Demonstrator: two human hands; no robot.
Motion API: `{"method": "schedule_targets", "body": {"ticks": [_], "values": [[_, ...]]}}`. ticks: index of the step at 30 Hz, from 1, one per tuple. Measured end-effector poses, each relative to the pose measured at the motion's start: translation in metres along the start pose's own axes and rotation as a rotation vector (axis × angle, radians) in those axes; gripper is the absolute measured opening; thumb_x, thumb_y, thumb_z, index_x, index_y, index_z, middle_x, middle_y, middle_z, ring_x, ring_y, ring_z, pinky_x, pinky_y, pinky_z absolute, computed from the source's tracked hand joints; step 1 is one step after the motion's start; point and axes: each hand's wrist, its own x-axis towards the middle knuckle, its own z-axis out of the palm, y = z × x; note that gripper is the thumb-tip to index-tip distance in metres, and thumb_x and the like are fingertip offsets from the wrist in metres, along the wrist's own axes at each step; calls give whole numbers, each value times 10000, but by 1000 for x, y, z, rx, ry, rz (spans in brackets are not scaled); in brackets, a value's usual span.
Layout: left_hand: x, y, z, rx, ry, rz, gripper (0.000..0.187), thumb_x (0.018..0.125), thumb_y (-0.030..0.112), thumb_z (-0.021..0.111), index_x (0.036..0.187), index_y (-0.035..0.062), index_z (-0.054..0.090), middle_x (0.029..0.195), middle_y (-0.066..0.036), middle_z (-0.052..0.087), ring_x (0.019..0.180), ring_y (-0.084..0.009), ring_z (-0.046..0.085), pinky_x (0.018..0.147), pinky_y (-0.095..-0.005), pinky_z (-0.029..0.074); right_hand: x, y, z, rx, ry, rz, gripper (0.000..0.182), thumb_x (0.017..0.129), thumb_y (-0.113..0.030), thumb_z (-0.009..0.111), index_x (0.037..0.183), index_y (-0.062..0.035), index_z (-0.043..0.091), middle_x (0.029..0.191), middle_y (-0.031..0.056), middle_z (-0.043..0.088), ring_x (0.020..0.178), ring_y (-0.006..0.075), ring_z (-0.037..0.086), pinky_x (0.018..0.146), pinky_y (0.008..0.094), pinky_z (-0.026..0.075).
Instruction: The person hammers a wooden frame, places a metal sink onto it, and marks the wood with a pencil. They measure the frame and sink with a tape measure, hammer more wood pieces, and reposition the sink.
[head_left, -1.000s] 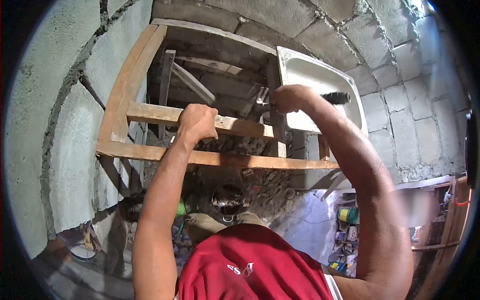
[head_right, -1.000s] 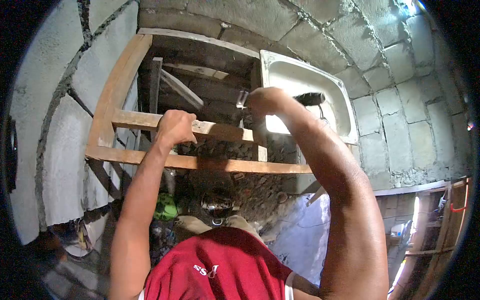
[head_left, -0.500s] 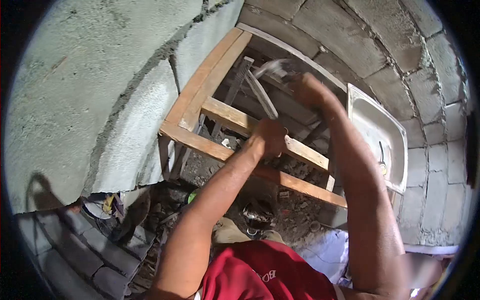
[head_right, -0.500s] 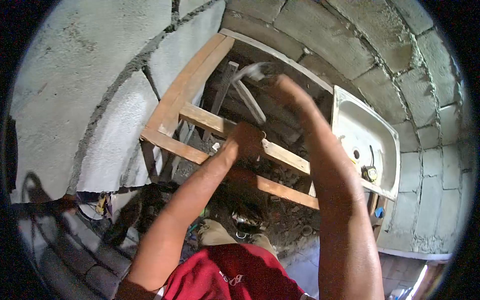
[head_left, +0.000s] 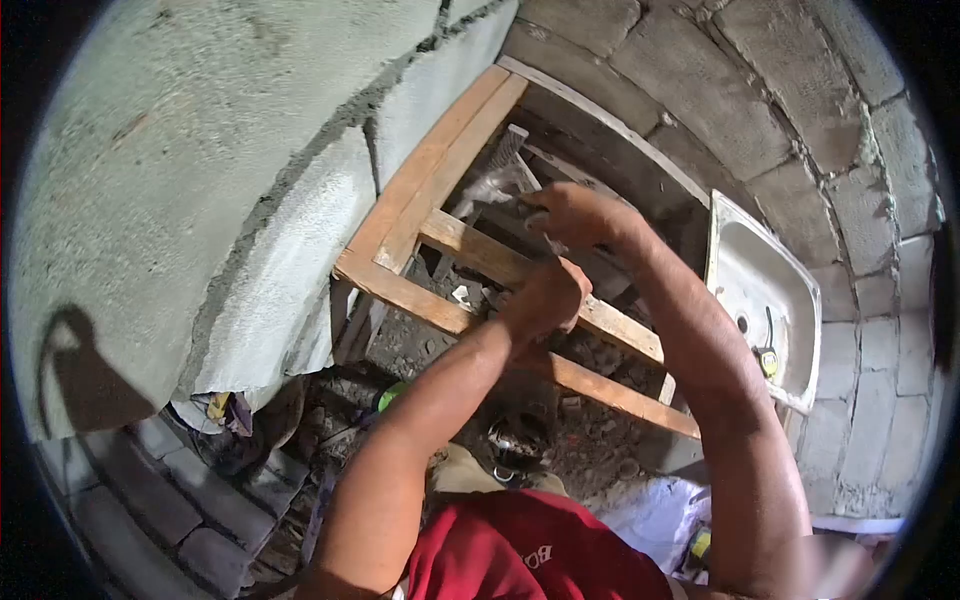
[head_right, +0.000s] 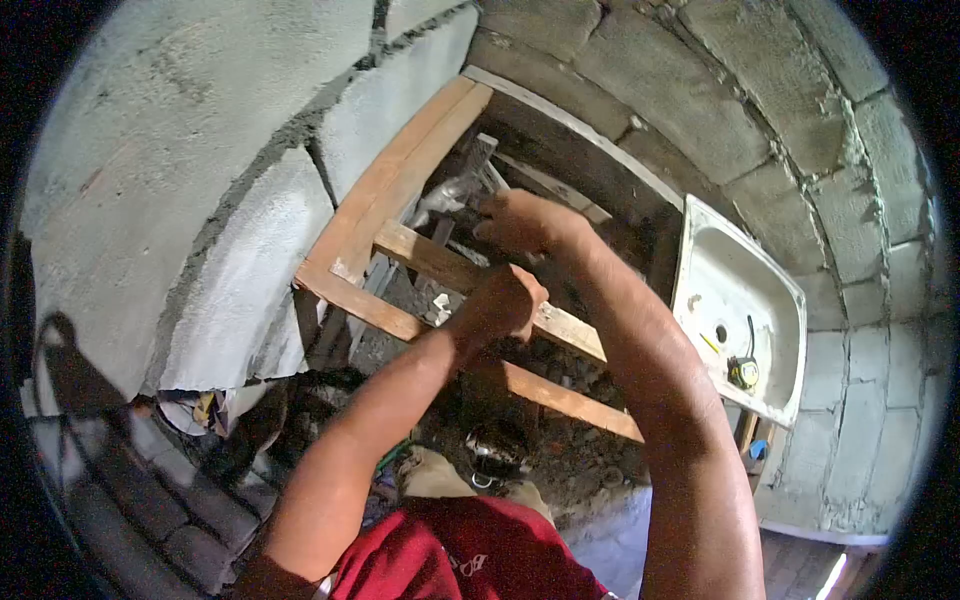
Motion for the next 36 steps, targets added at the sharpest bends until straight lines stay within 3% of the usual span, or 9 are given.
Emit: {"method": "schedule_targets", "body": {"ticks": [7,9,11,14,16,19,24,29,36], "values": [[7,-3,-1,-82,-204,-56,369,641,311,814,913,73,739,830,-168,730,778,-321,721,686,-468,539,20,19,-40,12,148,135,463,935,-222,624,1388,-127,606,676,127,655,562,183,597,550,368,520],[-2,-6,3,-109,-18,-4,366,645,315,813,910,72,742,816,-173,726,773,-327,723,686,-460,546,28,19,-24,-136,139,56,470,929,-226,632,1385,-117,605,853,173,721,731,239,688,679,385,560],[-8,-5,1,-140,179,62,362,650,318,812,907,72,744,802,-178,722,768,-332,724,687,-451,554,2,-12,-11,-110,-70,42,477,925,-266,653,1388,-167,600,1265,221,647,1207,354,602,1011,413,486],[-5,-6,3,-263,9,-82,323,586,299,836,744,49,706,712,-184,696,670,-346,706,694,-443,578,-4,35,-25,-218,100,-131,482,926,-320,658,1393,-214,601,979,180,725,874,309,683,803,393,557],[-3,-7,4,-92,79,19,346,608,344,848,788,74,727,741,-165,714,718,-298,726,695,-431,591,-37,45,-58,-243,27,76,499,914,-356,659,1393,-230,600,745,126,717,598,253,620,615,373,553],[4,-2,-18,-52,-81,56,385,671,338,835,927,73,726,821,-176,729,755,-323,724,704,-439,592,-61,100,-83,-422,14,404,427,864,-266,661,1287,-217,674,854,138,735,760,278,701,660,394,559],[7,-1,-16,45,-178,-53,221,668,201,750,872,123,784,830,-132,746,799,-272,742,698,-395,573,-111,197,-27,-567,-212,288,377,779,-138,672,1152,-107,714,958,119,749,892,294,724,732,420,583],[6,-1,-11,-10,-25,-28,183,628,165,750,802,124,786,776,-126,738,797,-282,740,721,-379,573,-123,120,-25,-511,-685,566,380,773,-228,734,1148,-162,727,869,82,736,774,238,706,633,415,578],[5,3,-14,-21,-106,-65,198,627,143,700,812,97,756,774,-156,720,787,-328,724,723,-422,567,-135,165,-24,-810,-210,331,238,864,-299,706,970,-96,770,925,76,761,838,238,725,713,390,595]]}}
